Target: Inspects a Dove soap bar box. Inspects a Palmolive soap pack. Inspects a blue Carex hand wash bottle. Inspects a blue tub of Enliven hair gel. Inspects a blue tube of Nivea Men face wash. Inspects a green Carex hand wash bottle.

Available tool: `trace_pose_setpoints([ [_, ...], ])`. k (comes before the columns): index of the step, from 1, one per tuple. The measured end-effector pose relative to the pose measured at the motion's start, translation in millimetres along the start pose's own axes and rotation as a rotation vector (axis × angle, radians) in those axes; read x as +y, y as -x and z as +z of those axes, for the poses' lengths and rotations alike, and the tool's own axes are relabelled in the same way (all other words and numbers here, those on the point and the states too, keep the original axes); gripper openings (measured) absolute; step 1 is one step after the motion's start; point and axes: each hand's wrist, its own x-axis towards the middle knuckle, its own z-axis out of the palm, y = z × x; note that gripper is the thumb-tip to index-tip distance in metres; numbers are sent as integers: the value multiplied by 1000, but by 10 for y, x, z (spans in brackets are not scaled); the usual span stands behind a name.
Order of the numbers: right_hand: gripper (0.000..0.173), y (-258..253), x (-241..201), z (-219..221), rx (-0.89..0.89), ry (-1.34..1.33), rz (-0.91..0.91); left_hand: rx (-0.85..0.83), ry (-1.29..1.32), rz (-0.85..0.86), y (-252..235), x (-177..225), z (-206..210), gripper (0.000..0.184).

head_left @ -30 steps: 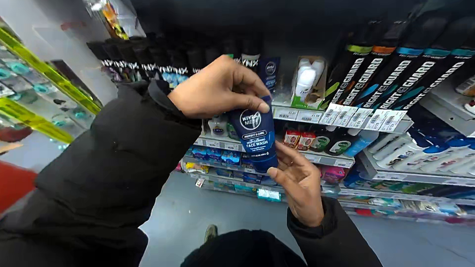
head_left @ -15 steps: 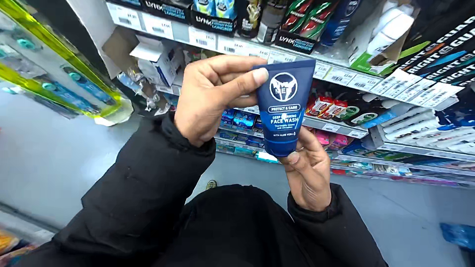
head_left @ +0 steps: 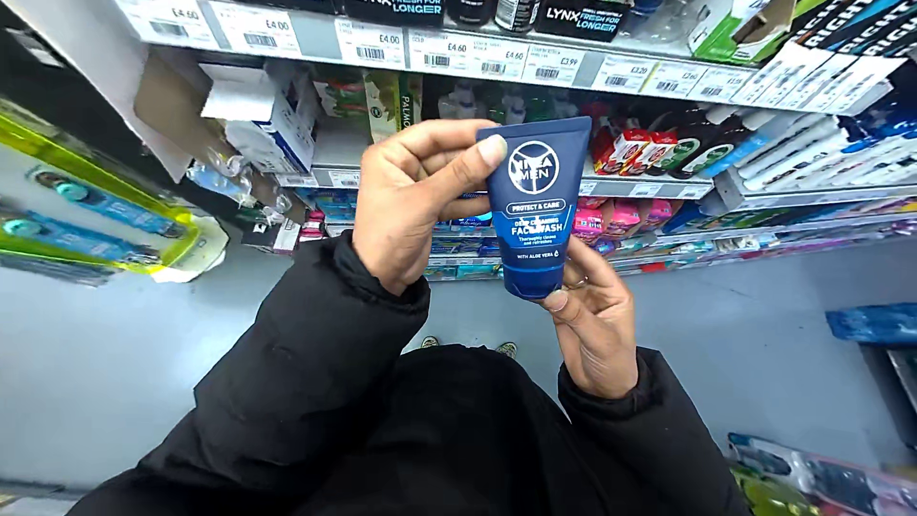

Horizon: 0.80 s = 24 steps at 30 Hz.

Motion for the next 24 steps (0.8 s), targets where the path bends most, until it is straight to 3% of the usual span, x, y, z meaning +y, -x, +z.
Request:
trace_pose_setpoints([
  [13,57,76,150,54,18,-3,16,-9,60,-76,24,-94,-175,15],
  [24,54,-8,116,97,-14,48,0,3,34,-2,37,-48,-210,18],
])
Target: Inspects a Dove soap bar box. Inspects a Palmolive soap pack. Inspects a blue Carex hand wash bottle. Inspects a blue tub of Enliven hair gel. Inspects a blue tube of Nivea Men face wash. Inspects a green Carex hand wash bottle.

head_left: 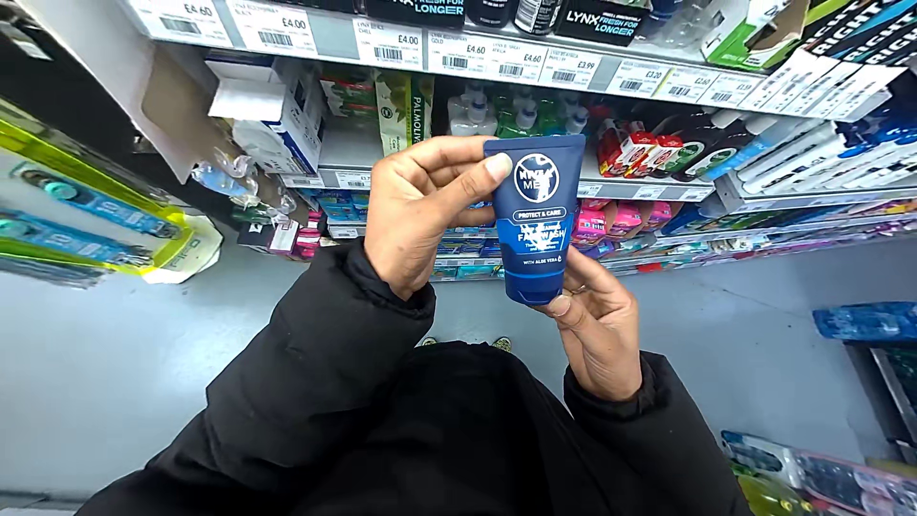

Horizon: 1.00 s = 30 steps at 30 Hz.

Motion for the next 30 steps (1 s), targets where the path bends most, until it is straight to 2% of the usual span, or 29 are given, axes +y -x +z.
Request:
trace_pose_setpoints([
  [4,58,62,-45,-4,-8,108,-17,-1,0,-4,-1,-4,14,18],
  [10,54,89,-28,-12,13,169,-47,-19,-66,-10,150,66,175,19],
  [14,56,128,-35,8,17,220,-83,-29,-19,-23,27,-35,55,20],
  [18,62,146,-50,20,-1,207,-99,-23,-10,-36,49,-39,84,19],
  [30,60,200,-69,21,18,217,-100,-52,25,-60,79,-50,119,20],
])
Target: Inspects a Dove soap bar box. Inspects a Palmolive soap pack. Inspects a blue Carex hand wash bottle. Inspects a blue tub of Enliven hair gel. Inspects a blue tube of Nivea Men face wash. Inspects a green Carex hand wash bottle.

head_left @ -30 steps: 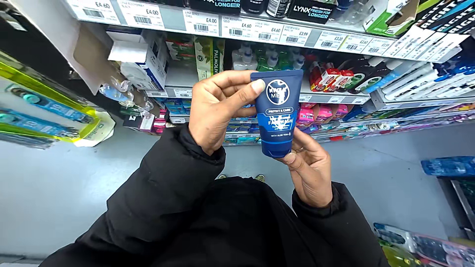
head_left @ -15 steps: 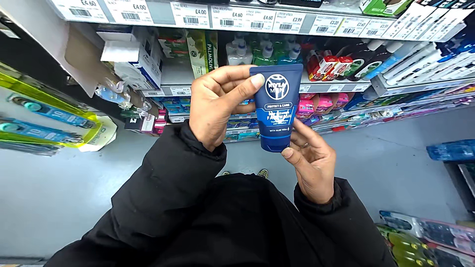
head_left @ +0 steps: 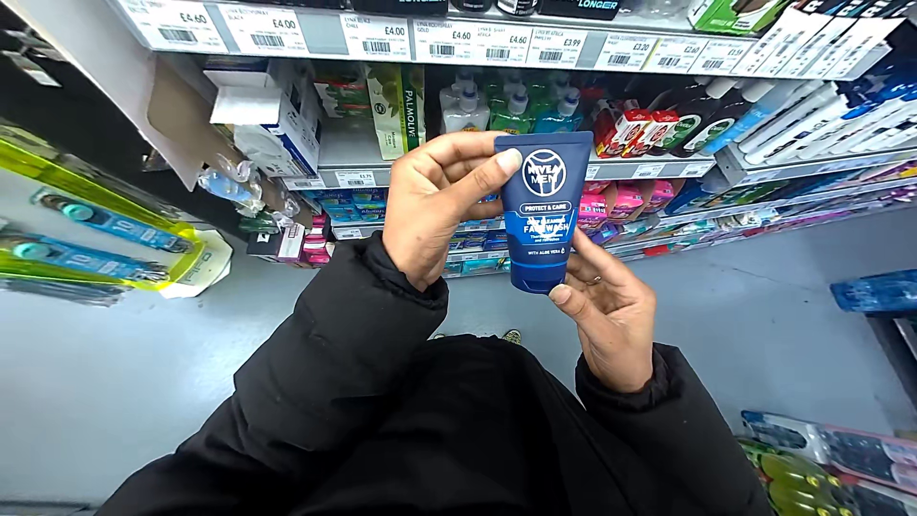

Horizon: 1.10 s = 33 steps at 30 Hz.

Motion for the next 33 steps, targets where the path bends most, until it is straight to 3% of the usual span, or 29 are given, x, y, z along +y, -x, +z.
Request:
trace_pose_setpoints([
  [3,60,10,0,-23,10,17,0,-3,-8,-7,-6,0,20,21],
  [5,61,8,-4,-43,15,28,1,-20,-40,-9,-19,14,40,31],
  [8,61,-1,-7,-103,30,48,5,-37,-196,-66,-45,165,193,35],
  [11,65,11,-29,-185,49,93,33,-261,-315,21,-301,163,115,36],
  [15,67,-4,86,-398,90,91,27,-520,-632,69,-605,333,313,29],
  [18,61,-77,152,-550,134,109,-26,-700,-911,212,-813,441,518,16],
  [22,51,-350,166,-726,193,188,-203,-856,-1298,534,-1098,625,836,8],
  [26,60,-690,58,-986,250,321,-322,-894,-1468,724,-1444,878,1293,9],
  [29,63,-842,-93,-1311,292,387,-349,-803,-1592,836,-1845,1042,1630,11],
  [33,53,-840,-271,-1697,290,348,-275,-721,-1767,827,-2433,1018,1979,11],
])
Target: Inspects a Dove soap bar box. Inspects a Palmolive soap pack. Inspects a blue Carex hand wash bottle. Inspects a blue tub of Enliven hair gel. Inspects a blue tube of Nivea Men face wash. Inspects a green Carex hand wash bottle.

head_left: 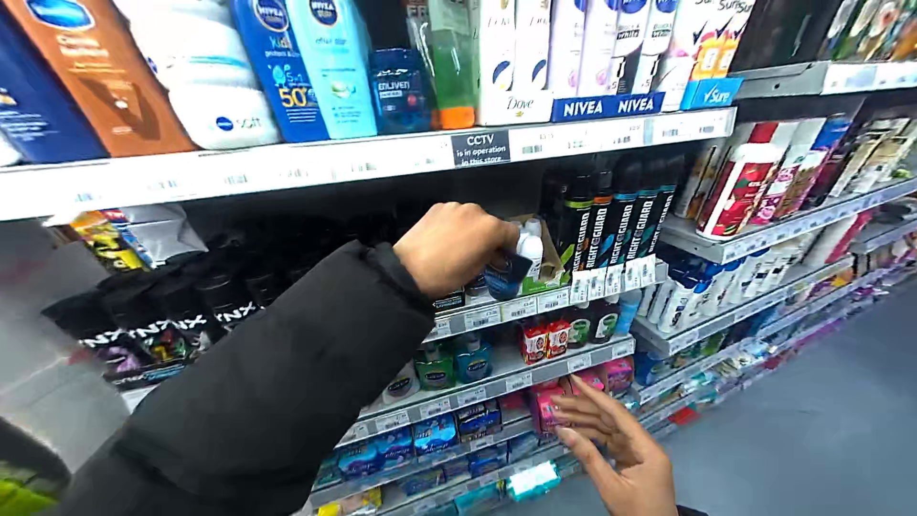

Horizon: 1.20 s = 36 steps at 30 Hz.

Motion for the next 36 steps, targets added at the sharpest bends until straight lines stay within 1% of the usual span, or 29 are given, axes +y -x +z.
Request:
trace_pose_setpoints([
  [2,51,-15,10,-147,-6,-36,46,-61,-49,-30,-234,-125,118,12],
  [5,53,9,106,-316,-24,-80,94,-133,-85,-59,-474,-261,315,14],
  [7,54,4,203,-414,-58,-106,107,-149,-87,-55,-587,-351,425,14],
  [10,54,-56,301,-539,-93,-144,144,-186,-72,-64,-717,-413,511,14],
  [13,54,-118,365,-643,-118,-168,154,-265,-71,-102,-818,-402,572,14],
  [17,54,-178,429,-744,-149,-180,181,-311,-52,-130,-887,-488,687,13],
  [26,55,-260,608,-930,-185,-215,192,-423,14,-195,-1034,-617,860,21],
  [29,55,-286,644,-970,-188,-211,205,-419,11,-205,-1056,-666,911,24],
  [33,54,-317,659,-991,-198,-217,216,-432,-83,-204,-1070,-667,957,21],
  [36,54,-334,671,-983,-223,-219,217,-442,-151,-208,-1059,-629,965,23],
])
